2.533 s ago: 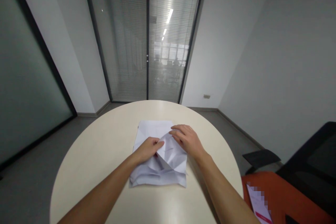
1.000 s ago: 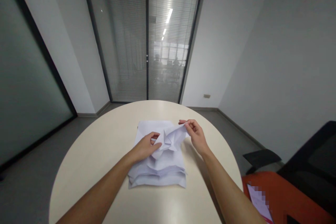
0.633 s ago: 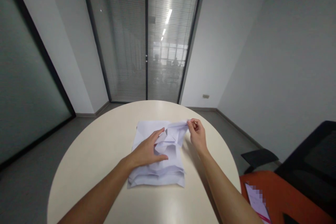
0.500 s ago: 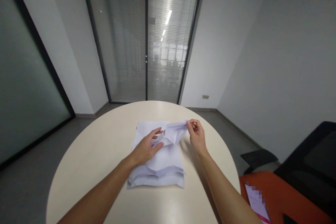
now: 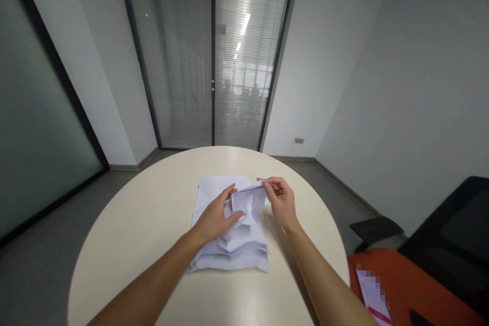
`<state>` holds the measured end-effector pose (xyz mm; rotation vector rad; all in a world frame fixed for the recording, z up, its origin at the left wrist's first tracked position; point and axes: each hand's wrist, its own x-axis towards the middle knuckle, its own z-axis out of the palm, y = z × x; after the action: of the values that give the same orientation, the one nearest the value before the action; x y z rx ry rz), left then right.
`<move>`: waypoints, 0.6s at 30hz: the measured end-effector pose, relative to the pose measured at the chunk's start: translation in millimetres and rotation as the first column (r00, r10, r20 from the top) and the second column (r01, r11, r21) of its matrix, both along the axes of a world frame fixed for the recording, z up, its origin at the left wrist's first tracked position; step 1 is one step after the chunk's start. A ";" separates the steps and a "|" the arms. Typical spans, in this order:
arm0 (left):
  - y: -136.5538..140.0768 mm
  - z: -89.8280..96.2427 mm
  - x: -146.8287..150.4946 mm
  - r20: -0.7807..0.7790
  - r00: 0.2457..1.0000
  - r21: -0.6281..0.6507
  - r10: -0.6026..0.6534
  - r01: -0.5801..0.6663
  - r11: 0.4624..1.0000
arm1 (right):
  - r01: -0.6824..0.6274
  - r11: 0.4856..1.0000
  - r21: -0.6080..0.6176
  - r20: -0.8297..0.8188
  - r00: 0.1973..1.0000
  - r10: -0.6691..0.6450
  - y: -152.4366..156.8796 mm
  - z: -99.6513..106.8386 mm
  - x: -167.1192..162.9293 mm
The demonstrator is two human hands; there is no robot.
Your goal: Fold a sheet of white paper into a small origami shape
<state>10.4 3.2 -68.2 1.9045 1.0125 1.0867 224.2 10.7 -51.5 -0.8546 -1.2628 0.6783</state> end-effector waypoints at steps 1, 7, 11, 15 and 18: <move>0.8 -0.2 1.2 -0.004 0.999 0.016 0.044 -0.044 0.999 | -0.035 0.999 0.000 0.000 0.999 0.035 -1.6 -0.8 -3.6; 16.1 0.8 -5.1 0.072 0.967 -0.014 0.245 -0.245 0.969 | -0.083 0.995 0.056 0.117 0.990 0.076 -6.5 -8.9 -17.8; 25.1 2.6 -11.8 0.219 0.921 -0.126 0.322 -0.300 0.946 | -0.181 0.983 -0.006 0.246 0.953 0.177 -8.9 -10.6 -20.4; 27.0 5.3 -15.2 0.417 0.858 -0.352 0.301 -0.153 0.924 | -0.165 0.986 -0.023 0.264 0.950 0.165 -8.2 -7.2 -20.6; 25.4 7.8 -17.2 0.541 0.790 -0.463 0.290 -0.008 0.886 | -0.067 0.995 -0.070 0.180 0.980 0.079 -4.8 -3.9 -17.4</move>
<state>-6.8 28.6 -60.4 1.0142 0.9408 1.3055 206.8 5.9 -55.3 -0.9438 -1.4496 0.7140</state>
